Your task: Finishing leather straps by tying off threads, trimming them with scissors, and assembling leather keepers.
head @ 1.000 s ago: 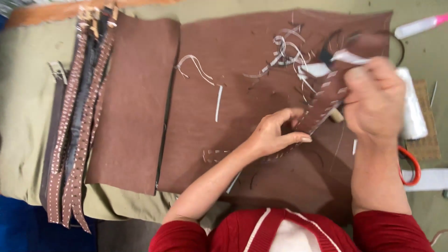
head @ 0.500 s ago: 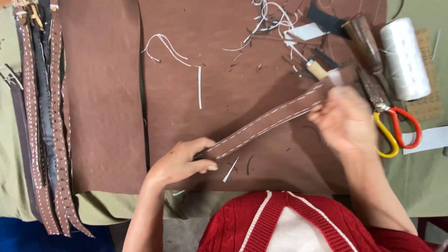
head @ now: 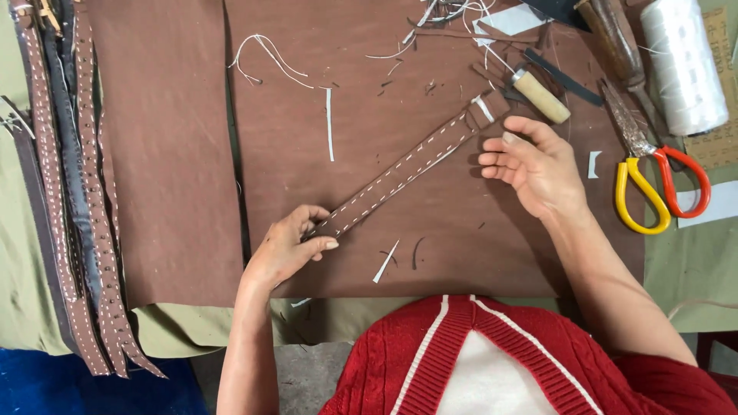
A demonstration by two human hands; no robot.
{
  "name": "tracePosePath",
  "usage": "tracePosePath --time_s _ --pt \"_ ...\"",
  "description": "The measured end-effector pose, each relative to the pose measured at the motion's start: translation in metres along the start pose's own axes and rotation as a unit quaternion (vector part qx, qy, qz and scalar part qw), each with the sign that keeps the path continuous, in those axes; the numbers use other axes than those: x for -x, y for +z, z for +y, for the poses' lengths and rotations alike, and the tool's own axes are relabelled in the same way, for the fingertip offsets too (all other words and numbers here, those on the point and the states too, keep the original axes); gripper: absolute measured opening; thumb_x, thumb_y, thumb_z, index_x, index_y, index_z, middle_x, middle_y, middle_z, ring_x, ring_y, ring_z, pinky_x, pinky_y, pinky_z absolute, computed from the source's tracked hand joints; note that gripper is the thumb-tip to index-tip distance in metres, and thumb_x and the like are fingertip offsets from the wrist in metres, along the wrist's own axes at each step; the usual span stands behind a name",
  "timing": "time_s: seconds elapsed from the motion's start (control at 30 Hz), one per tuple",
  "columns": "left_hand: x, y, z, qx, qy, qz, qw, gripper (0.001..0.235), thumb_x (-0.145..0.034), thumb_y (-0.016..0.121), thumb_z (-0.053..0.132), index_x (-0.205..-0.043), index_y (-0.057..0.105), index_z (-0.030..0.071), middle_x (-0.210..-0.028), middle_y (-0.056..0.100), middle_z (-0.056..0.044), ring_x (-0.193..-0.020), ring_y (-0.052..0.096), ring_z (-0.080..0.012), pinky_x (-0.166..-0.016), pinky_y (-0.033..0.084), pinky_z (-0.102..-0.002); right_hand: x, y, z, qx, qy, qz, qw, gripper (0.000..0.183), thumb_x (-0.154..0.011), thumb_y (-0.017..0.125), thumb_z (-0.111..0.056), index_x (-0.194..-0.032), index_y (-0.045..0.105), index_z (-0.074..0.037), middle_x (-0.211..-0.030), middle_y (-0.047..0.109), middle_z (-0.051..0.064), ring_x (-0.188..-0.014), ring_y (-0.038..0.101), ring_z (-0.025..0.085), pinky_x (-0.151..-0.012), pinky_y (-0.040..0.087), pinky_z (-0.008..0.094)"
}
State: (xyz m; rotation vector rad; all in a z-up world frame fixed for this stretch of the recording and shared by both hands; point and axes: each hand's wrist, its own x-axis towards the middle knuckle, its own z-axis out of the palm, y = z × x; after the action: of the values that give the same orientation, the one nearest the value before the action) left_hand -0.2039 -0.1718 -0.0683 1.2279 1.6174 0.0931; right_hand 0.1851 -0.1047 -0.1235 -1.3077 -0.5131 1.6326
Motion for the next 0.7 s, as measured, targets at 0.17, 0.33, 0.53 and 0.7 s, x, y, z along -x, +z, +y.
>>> tracePosePath --time_s 0.17,0.33,0.53,0.7 --pt "-0.01 0.023 0.01 0.001 0.042 0.003 0.999 0.051 -0.081 0.083 0.017 -0.129 0.066 0.014 -0.084 0.078 -0.008 -0.071 0.079 -0.0208 -0.081 0.057 -0.035 0.003 -0.016 -0.003 -0.022 -0.034 0.017 0.999 0.021 -0.102 0.064 -0.01 -0.123 0.06 -0.011 -0.104 0.077 0.017 -0.09 0.08 0.025 -0.082 0.07 0.044" --pt "0.002 0.042 0.013 0.024 0.044 0.025 0.998 0.053 -0.079 0.084 0.014 -0.129 0.066 0.011 -0.085 0.076 -0.01 -0.074 0.078 -0.0209 -0.083 0.058 -0.034 -0.005 -0.015 0.001 -0.043 -0.052 0.018 0.998 0.022 -0.101 0.066 -0.008 -0.123 0.063 -0.01 -0.107 0.077 0.016 -0.094 0.08 0.025 -0.086 0.07 0.045" --pt "0.023 0.029 0.009 0.047 -0.018 0.032 0.998 0.064 -0.074 0.09 0.021 -0.133 0.067 0.011 -0.104 0.077 -0.017 -0.103 0.076 -0.0301 -0.098 0.056 -0.043 -0.024 -0.023 0.0 -0.091 -0.099 0.039 0.99 0.027 -0.102 0.064 -0.004 -0.128 0.062 -0.008 -0.111 0.077 0.017 -0.092 0.08 0.028 -0.082 0.072 0.045" --pt "0.025 0.036 -0.034 0.074 -0.015 0.042 0.996 0.06 -0.078 0.09 0.018 -0.133 0.067 0.011 -0.096 0.08 -0.014 -0.08 0.079 -0.0245 -0.082 0.061 -0.036 -0.035 -0.035 0.007 -0.094 -0.147 0.061 0.983 0.028 -0.105 0.062 -0.003 -0.132 0.058 -0.01 -0.113 0.076 0.015 -0.088 0.081 0.028 -0.075 0.074 0.042"
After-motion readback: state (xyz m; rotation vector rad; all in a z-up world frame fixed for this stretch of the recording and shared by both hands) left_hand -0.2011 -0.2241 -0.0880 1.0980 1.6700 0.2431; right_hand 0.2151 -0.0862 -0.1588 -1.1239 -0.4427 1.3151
